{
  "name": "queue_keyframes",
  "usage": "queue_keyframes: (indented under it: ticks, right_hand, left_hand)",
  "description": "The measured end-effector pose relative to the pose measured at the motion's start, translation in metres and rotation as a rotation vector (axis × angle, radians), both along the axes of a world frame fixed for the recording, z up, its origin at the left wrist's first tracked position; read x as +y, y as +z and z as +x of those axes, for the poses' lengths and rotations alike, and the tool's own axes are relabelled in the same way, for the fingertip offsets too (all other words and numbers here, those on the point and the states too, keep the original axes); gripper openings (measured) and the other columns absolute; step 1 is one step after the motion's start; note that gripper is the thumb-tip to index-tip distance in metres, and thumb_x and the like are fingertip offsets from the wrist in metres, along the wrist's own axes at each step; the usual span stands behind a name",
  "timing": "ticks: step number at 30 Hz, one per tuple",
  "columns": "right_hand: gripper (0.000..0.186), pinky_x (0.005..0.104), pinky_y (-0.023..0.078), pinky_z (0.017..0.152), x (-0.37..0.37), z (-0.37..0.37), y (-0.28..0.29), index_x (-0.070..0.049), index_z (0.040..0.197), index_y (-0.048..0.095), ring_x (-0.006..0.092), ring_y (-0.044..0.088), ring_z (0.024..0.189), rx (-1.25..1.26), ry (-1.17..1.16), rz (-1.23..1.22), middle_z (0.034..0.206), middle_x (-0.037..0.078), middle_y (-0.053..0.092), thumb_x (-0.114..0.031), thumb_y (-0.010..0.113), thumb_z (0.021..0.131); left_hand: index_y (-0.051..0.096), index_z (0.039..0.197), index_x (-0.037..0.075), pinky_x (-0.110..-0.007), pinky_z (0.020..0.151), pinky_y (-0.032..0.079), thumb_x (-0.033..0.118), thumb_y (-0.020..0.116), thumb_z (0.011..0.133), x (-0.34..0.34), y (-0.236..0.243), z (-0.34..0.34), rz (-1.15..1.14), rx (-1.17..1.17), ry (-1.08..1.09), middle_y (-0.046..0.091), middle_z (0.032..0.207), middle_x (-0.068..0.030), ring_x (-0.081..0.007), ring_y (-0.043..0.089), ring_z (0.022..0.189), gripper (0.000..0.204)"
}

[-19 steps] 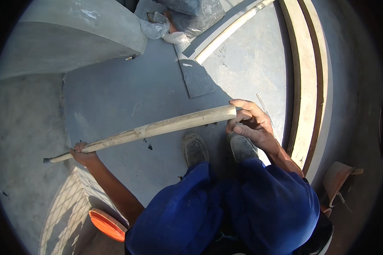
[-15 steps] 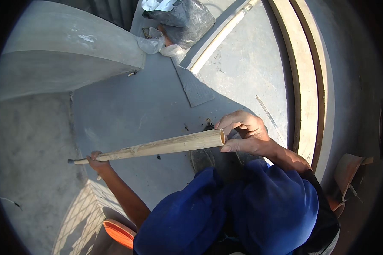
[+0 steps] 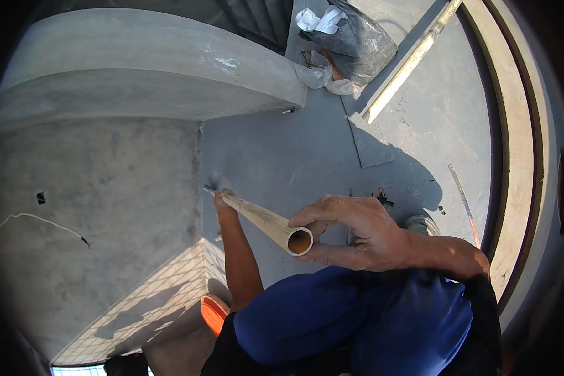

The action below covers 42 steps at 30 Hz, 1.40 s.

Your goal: The person cuts a plastic pipe using a saw blade, applies glue to the pipe ends and fittings with an applicator, and connects the pipe to a plastic fitting by hand.

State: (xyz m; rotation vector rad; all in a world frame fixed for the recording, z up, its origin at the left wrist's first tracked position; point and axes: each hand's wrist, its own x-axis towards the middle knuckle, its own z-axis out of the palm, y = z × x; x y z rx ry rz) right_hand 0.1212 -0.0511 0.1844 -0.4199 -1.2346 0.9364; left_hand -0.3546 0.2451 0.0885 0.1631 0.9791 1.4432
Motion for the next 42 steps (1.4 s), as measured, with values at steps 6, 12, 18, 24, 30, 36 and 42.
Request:
queue_keyframes:
  ticks: [6,12,18,24,30,36,42]
  right_hand:
    - [0.043,0.0291,0.052,0.067,0.002,-0.001,0.002,-0.001,0.109,0.057,0.0193,0.064,0.076,-0.002,-0.079,0.103,0.092,0.013,0.065,-0.007,0.076,0.071]
    - [0.041,0.0304,0.051,0.069,-0.001,0.004,-0.010,0.000,0.106,0.059,0.0209,0.064,0.080,-0.079,-0.028,0.035,0.093,0.013,0.065,-0.008,0.077,0.070]
    - [0.043,0.0321,0.050,0.070,-0.006,0.017,-0.031,0.002,0.107,0.057,0.0225,0.063,0.079,-0.046,-0.096,0.043,0.092,0.012,0.064,-0.009,0.077,0.070]
    - [0.027,0.0324,0.049,0.076,-0.029,0.061,-0.083,-0.003,0.103,0.060,0.0185,0.061,0.084,-0.157,-0.356,-0.481,0.096,0.009,0.065,-0.015,0.068,0.081]
    - [0.021,0.0290,0.048,0.071,-0.043,0.075,-0.152,-0.004,0.103,0.059,0.0153,0.060,0.080,-0.172,-0.575,-0.921,0.083,0.007,0.064,-0.020,0.058,0.090]
    - [0.023,0.0289,0.048,0.068,-0.046,0.061,-0.173,-0.005,0.100,0.060,0.0157,0.060,0.078,-0.227,-0.474,-1.084,0.082,0.007,0.063,-0.025,0.057,0.091]
    - [0.022,0.0286,0.048,0.069,-0.038,0.061,-0.171,-0.004,0.100,0.060,0.0157,0.060,0.078,-0.248,-0.457,-1.101,0.083,0.007,0.063,-0.024,0.056,0.092]
  left_hand:
    - [0.032,0.071,0.011,-0.021,0.046,0.046,0.032,0.037,0.096,0.015,-0.007,-0.041,0.097,-0.058,-0.078,0.035,0.055,0.0005,-0.0100,0.043,0.043,0.033]
    - [0.033,0.071,0.009,-0.021,0.044,0.045,0.033,0.035,0.096,-0.033,0.025,0.046,0.022,-0.179,-0.027,0.037,0.057,-0.0007,-0.0100,0.043,0.044,0.034]
    - [0.032,0.068,0.011,-0.021,0.041,0.045,0.032,0.035,0.094,-0.042,0.020,0.060,0.091,-0.049,0.134,0.034,0.052,0.0009,-0.0106,0.039,0.042,0.034]
    - [0.031,0.076,0.010,-0.022,0.042,0.043,0.034,0.040,0.089,-0.046,0.085,0.070,0.429,0.264,0.246,0.034,0.059,-0.0012,-0.0122,0.038,0.047,0.029]
    - [0.039,0.079,0.011,-0.023,0.037,0.033,0.048,0.041,0.086,-0.096,0.201,0.085,0.838,0.496,0.245,0.039,0.062,-0.0001,-0.0105,0.035,0.041,0.037]
    - [0.038,0.087,0.012,-0.023,0.036,0.028,0.056,0.034,0.087,-0.157,0.234,0.158,0.880,0.879,0.483,0.035,0.061,-0.0002,-0.0111,0.030,0.040,0.044]
    - [0.037,0.091,0.014,-0.024,0.038,0.025,0.067,0.027,0.086,-0.178,0.221,0.206,0.848,1.099,0.637,0.032,0.061,-0.0006,-0.0117,0.027,0.042,0.054]
